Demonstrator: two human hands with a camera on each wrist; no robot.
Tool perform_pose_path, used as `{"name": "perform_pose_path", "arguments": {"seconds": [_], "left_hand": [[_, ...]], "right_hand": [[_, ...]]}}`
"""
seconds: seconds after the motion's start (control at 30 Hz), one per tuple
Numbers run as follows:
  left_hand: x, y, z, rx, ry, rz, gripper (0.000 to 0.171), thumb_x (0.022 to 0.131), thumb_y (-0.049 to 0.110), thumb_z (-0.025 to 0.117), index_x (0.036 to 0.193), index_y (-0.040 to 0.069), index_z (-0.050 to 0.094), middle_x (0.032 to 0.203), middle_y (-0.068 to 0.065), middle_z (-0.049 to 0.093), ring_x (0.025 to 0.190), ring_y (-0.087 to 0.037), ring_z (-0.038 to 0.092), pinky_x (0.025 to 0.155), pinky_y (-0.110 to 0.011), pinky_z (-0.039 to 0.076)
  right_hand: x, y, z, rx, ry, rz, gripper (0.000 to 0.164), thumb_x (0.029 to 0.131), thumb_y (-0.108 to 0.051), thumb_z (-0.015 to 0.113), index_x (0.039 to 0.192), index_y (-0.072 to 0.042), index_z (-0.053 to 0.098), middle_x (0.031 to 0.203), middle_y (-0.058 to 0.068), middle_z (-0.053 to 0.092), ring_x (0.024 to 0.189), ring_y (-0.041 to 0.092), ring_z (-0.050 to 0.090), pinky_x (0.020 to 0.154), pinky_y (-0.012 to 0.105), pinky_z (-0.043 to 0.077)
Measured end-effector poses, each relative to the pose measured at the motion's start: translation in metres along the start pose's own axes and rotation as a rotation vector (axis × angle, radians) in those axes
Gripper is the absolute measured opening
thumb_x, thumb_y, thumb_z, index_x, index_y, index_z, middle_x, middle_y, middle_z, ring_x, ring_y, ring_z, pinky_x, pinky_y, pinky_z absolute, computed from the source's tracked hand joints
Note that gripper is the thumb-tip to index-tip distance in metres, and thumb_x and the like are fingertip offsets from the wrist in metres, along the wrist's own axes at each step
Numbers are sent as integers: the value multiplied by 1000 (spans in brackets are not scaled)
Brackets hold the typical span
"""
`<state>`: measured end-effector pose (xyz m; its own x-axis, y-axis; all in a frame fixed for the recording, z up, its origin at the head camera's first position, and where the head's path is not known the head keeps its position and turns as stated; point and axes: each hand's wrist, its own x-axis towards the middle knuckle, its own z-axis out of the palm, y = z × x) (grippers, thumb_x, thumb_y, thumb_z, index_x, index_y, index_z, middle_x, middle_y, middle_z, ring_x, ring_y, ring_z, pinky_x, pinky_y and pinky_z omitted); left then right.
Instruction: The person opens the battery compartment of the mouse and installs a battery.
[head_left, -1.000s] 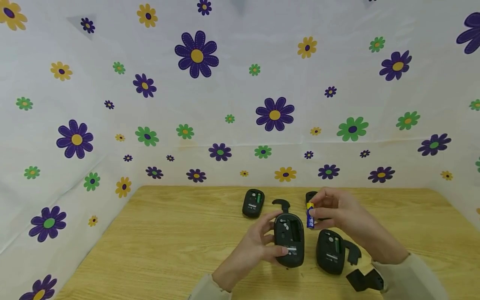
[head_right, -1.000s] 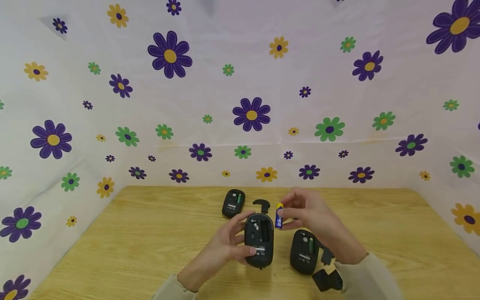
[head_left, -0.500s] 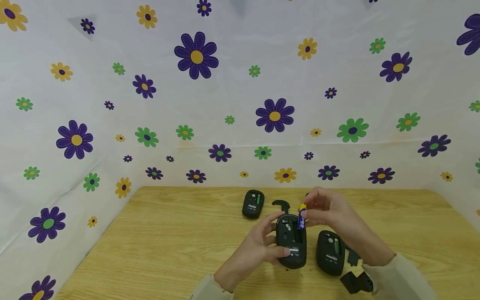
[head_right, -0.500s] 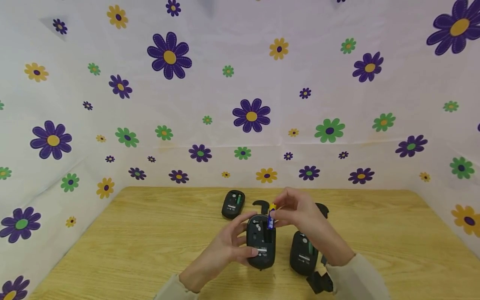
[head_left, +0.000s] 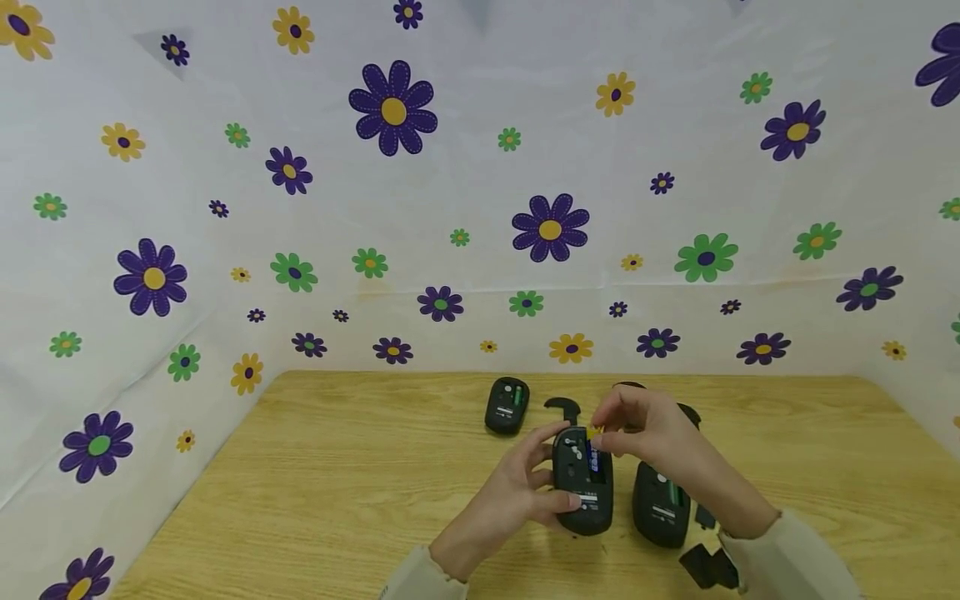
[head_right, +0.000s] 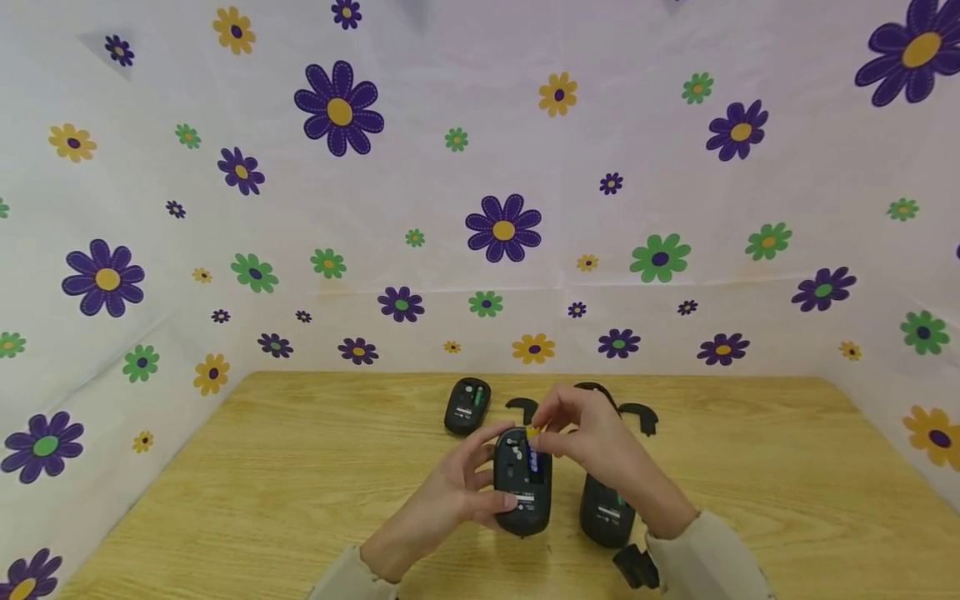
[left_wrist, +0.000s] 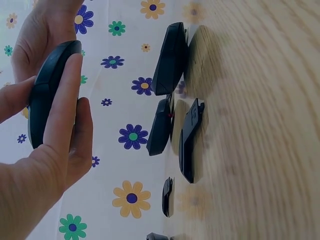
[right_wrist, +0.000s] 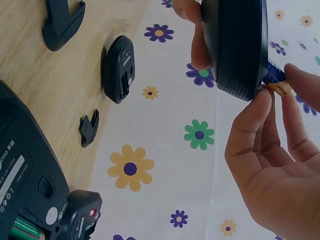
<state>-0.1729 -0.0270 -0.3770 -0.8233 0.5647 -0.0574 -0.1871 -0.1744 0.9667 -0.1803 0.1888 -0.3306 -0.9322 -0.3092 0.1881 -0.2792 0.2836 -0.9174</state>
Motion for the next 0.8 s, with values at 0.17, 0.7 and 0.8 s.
{"name": "perform_pose_path", "arguments": {"seconds": [0.17,0.7,0.8], "left_hand": [[-2,-1,-2,4,4,6,83,81,-20,63,153,14,41,134,-14,51,114,-31,60,72,-46,64],[-2,2,-3,25,13,20,81,82,-18,64,153,14,42,132,-14,51,109,-29,61,72,-49,64],[-2,2,-3,19,8,25,81,83,-19,63,153,14,41,132,-14,51,108,-29,62,72,-50,63]], "right_hand": [[-2,2,3,-2,59,50,12,93,0,70,101,6,63,92,11,62,78,21,60,66,29,59],[-14,18,14,286,-173,351,63,109,-34,47,143,18,36,116,16,63,89,29,71,65,46,64],[-14,19,17,312,-167,359,65,109,-35,46,145,17,34,118,17,62,89,28,71,64,45,64]]}}
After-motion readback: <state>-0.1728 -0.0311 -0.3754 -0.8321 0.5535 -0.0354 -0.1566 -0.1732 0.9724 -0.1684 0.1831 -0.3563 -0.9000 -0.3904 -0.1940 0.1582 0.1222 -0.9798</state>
